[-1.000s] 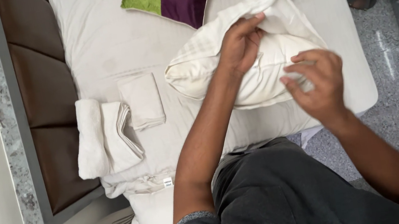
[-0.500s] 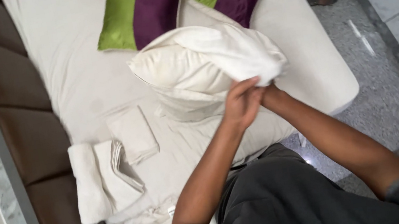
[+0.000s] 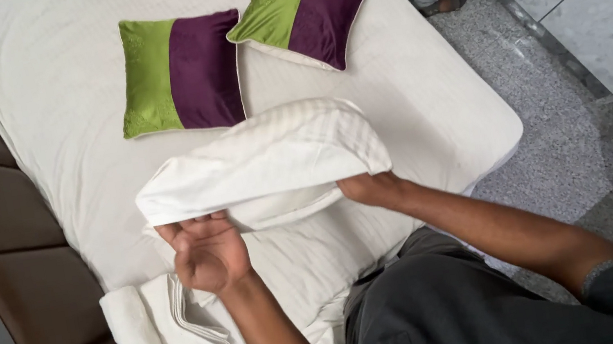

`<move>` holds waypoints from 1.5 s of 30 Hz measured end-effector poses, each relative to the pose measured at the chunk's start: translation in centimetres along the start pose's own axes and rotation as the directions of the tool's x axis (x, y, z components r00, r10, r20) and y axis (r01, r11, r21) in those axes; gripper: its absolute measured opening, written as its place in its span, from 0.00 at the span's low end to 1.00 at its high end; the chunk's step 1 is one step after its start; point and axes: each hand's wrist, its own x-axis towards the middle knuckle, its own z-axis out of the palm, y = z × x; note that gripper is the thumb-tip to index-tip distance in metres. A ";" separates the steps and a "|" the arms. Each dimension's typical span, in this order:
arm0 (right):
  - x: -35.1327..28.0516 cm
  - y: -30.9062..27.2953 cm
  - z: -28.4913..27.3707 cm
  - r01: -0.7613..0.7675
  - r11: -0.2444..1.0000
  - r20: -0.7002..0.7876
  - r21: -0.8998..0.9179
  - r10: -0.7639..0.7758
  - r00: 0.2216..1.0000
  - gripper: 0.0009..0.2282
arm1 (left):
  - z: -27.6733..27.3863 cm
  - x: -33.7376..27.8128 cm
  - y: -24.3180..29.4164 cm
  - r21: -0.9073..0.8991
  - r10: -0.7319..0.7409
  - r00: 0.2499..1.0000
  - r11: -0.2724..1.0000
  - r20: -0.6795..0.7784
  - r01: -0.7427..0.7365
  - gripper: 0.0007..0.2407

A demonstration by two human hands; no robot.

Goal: The person inserts a white pillow into a white pillowcase on a bed. They align the corners, pull the case over the pillow, and smooth the fabric to fit it properly before placing the finished pillow on the bed.

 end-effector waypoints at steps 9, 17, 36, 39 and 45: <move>-0.8 4.9 -0.4 -0.015 0.965 -0.056 -0.261 0.000 0.998 0.12 | -11.0 -6.3 -4.3 0.991 0.251 0.962 0.056 0.104 -0.121 0.29; -0.9 1.7 -0.8 0.079 0.995 -0.004 -0.055 -0.079 0.997 0.11 | -4.0 -2.5 -3.5 0.966 0.460 0.858 -0.212 0.230 -0.145 0.26; 4.5 -2.6 -8.5 0.001 0.983 0.121 -0.182 0.021 0.992 0.43 | -9.2 -6.3 -3.8 0.365 0.308 0.889 0.914 -0.339 -0.178 0.18; 3.8 -2.7 -8.0 -0.119 0.983 0.406 -0.140 0.167 0.898 0.47 | -6.6 -7.0 -1.1 0.204 0.278 0.921 0.952 -0.275 -0.226 0.16; -1.1 2.0 -7.0 -0.167 0.980 0.464 -0.104 0.196 0.864 0.31 | -0.2 -5.7 -0.3 0.682 0.042 0.924 0.687 -0.381 0.250 0.24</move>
